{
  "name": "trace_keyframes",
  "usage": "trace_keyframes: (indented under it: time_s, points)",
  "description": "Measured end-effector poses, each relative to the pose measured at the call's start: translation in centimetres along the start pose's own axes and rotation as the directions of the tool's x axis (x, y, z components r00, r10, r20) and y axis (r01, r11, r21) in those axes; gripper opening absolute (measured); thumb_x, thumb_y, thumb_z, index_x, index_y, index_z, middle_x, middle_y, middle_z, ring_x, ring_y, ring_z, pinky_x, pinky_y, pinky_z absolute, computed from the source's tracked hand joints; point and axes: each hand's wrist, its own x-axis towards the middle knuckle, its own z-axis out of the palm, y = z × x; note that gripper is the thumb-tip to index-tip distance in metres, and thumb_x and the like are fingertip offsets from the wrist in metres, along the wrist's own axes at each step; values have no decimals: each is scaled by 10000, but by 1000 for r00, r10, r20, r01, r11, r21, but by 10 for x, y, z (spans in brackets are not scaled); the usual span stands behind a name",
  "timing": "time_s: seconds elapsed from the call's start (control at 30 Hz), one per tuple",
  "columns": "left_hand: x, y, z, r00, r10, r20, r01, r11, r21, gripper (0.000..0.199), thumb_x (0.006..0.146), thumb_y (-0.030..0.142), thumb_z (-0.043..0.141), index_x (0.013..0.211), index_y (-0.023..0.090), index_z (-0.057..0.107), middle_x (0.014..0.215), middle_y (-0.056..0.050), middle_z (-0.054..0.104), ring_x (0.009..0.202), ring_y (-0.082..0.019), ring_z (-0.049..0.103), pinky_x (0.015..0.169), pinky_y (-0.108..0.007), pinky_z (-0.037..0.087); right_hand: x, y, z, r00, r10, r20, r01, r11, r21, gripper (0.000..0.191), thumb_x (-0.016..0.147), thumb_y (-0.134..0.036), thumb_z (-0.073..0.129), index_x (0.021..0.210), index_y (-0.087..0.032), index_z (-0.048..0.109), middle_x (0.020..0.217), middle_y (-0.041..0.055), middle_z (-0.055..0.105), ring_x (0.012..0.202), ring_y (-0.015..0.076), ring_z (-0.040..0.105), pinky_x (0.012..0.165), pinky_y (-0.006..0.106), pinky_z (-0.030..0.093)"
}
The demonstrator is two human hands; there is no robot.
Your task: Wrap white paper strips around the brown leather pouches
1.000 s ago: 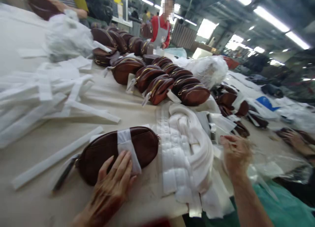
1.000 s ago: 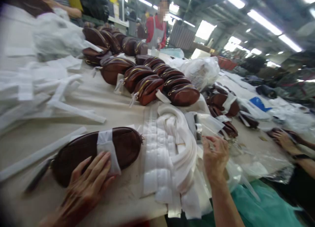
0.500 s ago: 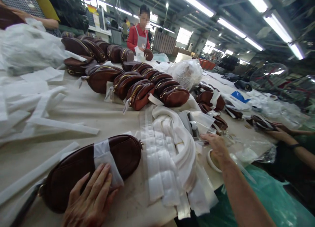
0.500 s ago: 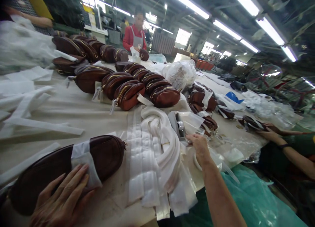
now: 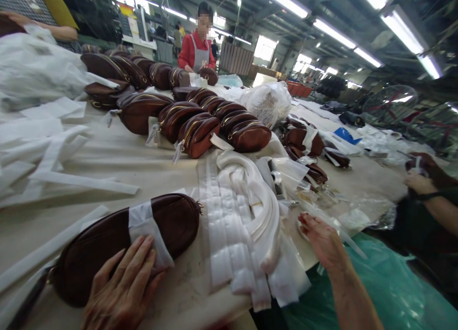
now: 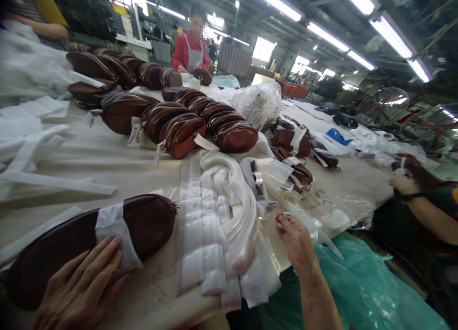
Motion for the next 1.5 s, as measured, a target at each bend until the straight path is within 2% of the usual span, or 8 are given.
trace_keyframes:
  time_s: [0.33,0.5,0.6,0.73,0.9,1.17,1.33,1.5]
  points:
    - [0,5,1,995,-102,-2,101,988,-114,256,885,172,564,1126,88,584,1216,-185,602,1130,-295,579,1020,-442,365,-6,9,-4,983,-104,-151,39,923,-383,343,450,-440,744,636,-181,619,483,-16,557,465,134,479,473,270,391]
    - [1,14,-5,986,-157,52,162,979,-120,242,904,192,516,1102,69,583,1226,-187,594,1197,-288,528,1020,-436,359,-24,-2,-10,926,-323,198,345,503,-792,342,653,-555,583,754,-235,648,760,59,684,674,264,623,616,388,467]
    - [-1,12,-6,986,-140,93,145,988,-54,261,913,232,494,1088,62,588,1241,-181,585,1218,-276,507,1016,-427,364,-38,-16,35,675,-387,628,738,324,-592,261,795,-504,537,854,-264,621,817,47,679,738,245,640,687,363,496]
    - [-4,10,-5,984,-136,112,139,990,-16,271,899,228,502,1083,50,590,1275,-183,559,1253,-290,468,1018,-443,361,-76,-51,144,17,-199,980,967,252,35,111,900,-296,489,887,-248,588,761,8,644,649,140,607,573,220,458]
    - [-7,13,-4,983,-143,113,146,989,-17,275,881,190,514,1104,47,587,1300,-180,538,1275,-296,441,1030,-452,352,-102,-60,265,-320,-28,947,941,107,321,222,898,-128,409,718,-188,524,650,2,556,564,113,477,542,227,347]
    - [-10,12,-2,984,-141,105,146,989,-35,253,866,179,538,1085,71,608,1296,-165,540,1258,-302,447,1006,-425,363,-102,-42,328,-300,293,908,937,-85,337,203,818,-29,478,735,-187,574,687,16,595,592,124,490,557,254,257]
    - [-10,11,-4,982,-144,119,151,987,-53,218,867,208,551,1027,82,630,1275,-163,554,1221,-299,472,971,-407,385,-103,-49,342,-225,268,937,957,-118,264,42,807,-181,622,845,-191,609,702,21,620,620,140,529,574,247,275]
    - [-10,11,-3,981,-155,117,163,985,-60,212,861,214,568,1022,90,630,1276,-159,554,1218,-292,473,984,-402,373,-80,-46,368,-182,260,948,982,97,162,295,590,-353,810,785,-194,655,739,-8,616,666,137,537,576,226,299]
